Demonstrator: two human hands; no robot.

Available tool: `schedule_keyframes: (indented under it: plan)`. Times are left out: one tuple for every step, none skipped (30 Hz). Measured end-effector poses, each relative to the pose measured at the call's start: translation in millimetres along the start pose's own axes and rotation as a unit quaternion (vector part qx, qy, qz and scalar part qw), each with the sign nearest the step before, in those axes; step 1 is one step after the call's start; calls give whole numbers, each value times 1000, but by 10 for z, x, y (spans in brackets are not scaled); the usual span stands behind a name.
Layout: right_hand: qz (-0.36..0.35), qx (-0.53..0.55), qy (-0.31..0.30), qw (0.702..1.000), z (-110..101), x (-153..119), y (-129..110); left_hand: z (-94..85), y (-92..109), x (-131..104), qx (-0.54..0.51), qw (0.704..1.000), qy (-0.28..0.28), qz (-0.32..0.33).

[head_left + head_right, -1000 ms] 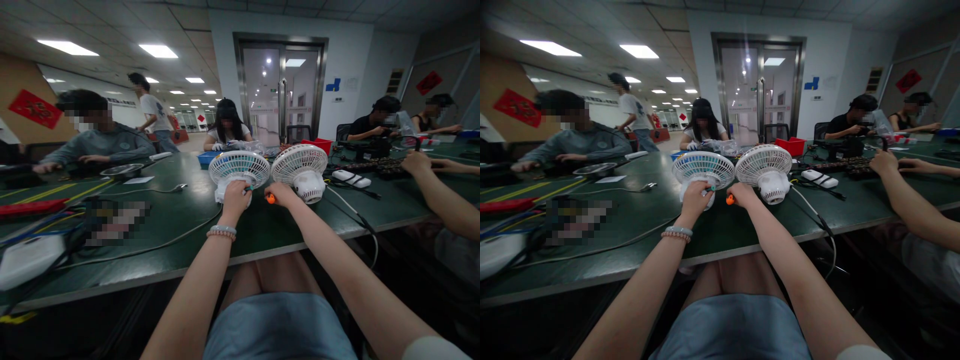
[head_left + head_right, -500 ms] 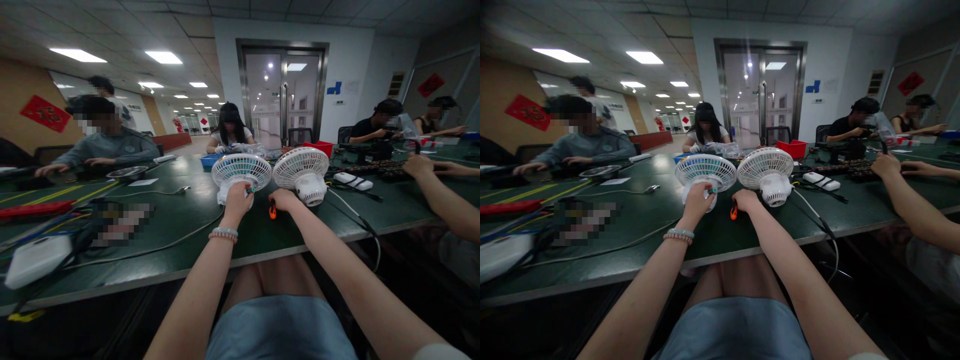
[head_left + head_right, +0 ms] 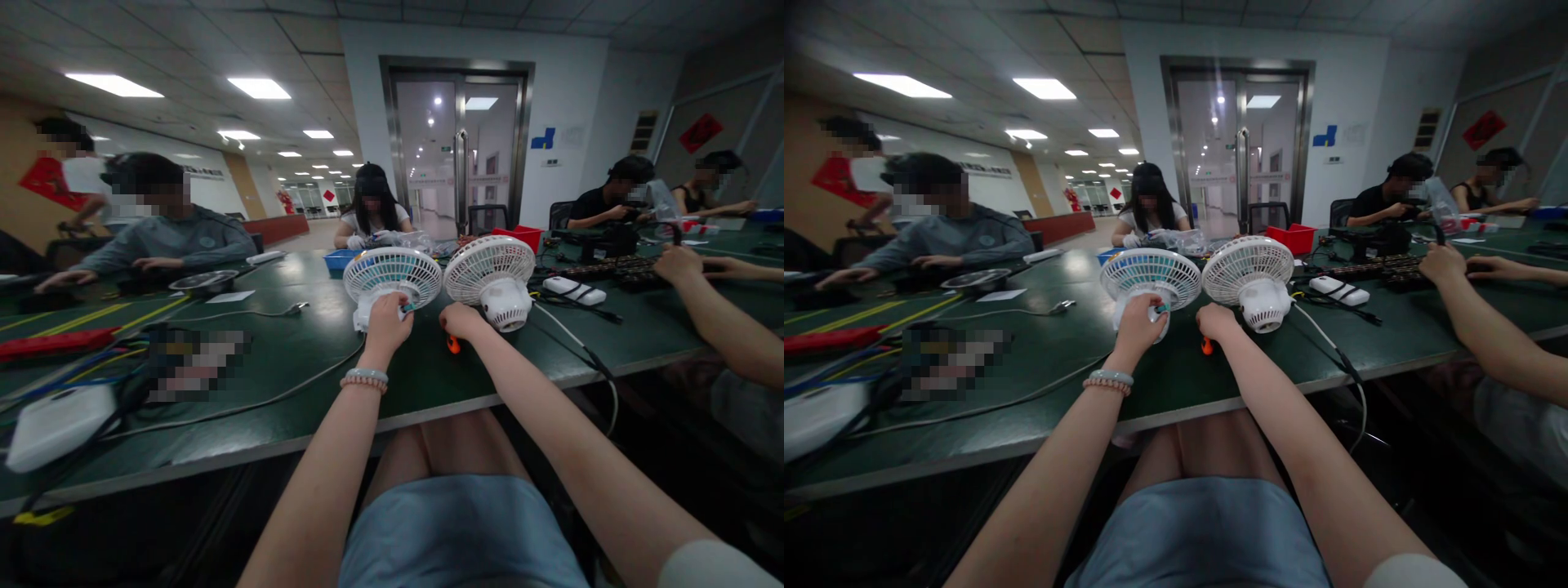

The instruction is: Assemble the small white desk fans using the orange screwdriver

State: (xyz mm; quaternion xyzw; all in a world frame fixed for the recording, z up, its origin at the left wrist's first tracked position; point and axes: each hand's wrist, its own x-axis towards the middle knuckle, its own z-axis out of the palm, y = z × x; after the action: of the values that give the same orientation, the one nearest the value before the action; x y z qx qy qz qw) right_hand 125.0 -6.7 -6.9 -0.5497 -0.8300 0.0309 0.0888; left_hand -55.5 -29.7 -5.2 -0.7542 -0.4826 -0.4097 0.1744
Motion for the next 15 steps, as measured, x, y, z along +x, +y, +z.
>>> schedule_keyframes:
  plan:
    - [2,2,19,1000,-3,-5,-7,0,0,-2,-2,1000,2,2]
    - [2,10,48,999,-6,-10,-16,-3,1,-6,-6,1000,4,4]
    - [-2,26,85,996,-7,-15,-28,-7,1,-11,-13,1000,8,4]
    - [-12,52,127,990,-6,-17,-43,-14,1,-16,-23,1000,15,2]
    - [-26,86,169,981,-2,-17,-62,-22,-1,-21,-38,999,24,-5]
    - [-42,127,208,969,5,-12,-83,-31,-6,-27,-54,998,38,-18]
    - [-54,171,238,954,16,-4,-106,-39,-13,-32,-70,995,56,-40]
    - [-63,214,264,938,29,8,-132,-46,-23,-36,-81,991,80,-72]
    - [-66,254,283,922,46,22,-157,-50,-37,-38,-84,984,107,-111]
    - [-64,289,296,908,65,38,-182,-50,-55,-40,-78,976,136,-154]
    - [-59,318,300,897,84,54,-206,-47,-76,-40,-64,964,163,-199]
    - [-53,339,298,891,103,69,-229,-40,-101,-38,-46,951,183,-245]
    - [-45,355,290,888,118,83,-251,-29,-130,-35,-28,935,193,-294]
    - [-36,366,278,887,129,96,-272,-16,-162,-31,-19,917,190,-352]
    - [-25,374,266,888,134,108,-295,-1,-196,-26,-21,894,175,-413]
